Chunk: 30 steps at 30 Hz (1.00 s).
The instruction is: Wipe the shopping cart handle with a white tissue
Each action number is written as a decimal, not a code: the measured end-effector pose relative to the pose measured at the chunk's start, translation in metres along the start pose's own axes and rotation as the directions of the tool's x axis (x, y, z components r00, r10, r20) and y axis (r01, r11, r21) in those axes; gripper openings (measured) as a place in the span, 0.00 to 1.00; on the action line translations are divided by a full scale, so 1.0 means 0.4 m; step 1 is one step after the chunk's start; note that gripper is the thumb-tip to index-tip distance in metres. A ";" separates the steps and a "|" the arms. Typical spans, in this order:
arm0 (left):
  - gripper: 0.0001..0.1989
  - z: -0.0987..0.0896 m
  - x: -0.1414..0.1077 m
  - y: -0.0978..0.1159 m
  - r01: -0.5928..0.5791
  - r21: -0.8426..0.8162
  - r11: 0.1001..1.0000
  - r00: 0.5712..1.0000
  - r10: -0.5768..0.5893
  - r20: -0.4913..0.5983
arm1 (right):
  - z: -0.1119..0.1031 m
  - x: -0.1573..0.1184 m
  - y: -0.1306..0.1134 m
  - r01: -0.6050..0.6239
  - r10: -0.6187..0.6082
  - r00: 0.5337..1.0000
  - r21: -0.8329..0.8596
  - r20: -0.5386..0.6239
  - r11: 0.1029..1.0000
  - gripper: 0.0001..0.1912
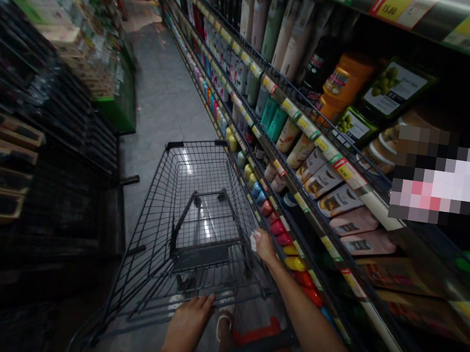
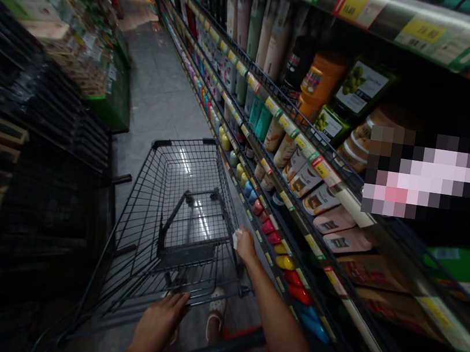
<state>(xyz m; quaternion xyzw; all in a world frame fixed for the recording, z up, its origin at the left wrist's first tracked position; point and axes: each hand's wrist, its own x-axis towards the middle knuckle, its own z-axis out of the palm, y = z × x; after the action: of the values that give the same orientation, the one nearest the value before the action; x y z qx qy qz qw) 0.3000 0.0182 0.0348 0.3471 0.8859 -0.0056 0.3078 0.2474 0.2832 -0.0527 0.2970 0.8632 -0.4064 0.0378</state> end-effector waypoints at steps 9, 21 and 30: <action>0.18 -0.016 0.000 0.001 0.011 0.000 1.000 1.000 -0.011 -0.005 | -0.044 -0.087 0.045 -0.140 0.135 0.990 0.174 0.036 0.975 0.09; 0.17 -0.025 -0.009 0.003 0.038 -0.014 0.999 0.999 -0.039 -0.011 | -0.151 -0.239 0.029 -0.092 0.089 0.994 0.049 0.066 0.995 0.17; 0.17 -0.016 -0.002 0.007 0.031 -0.014 0.999 0.999 -0.031 -0.040 | -0.161 -0.399 0.002 0.257 -0.229 0.963 -0.237 0.141 0.937 0.26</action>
<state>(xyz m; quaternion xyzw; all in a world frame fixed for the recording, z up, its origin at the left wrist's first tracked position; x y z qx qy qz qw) 0.2986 0.0212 0.0411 0.3312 0.8973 0.0025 0.2919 0.3900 0.2533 0.0385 0.1576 0.9346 -0.3103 0.0730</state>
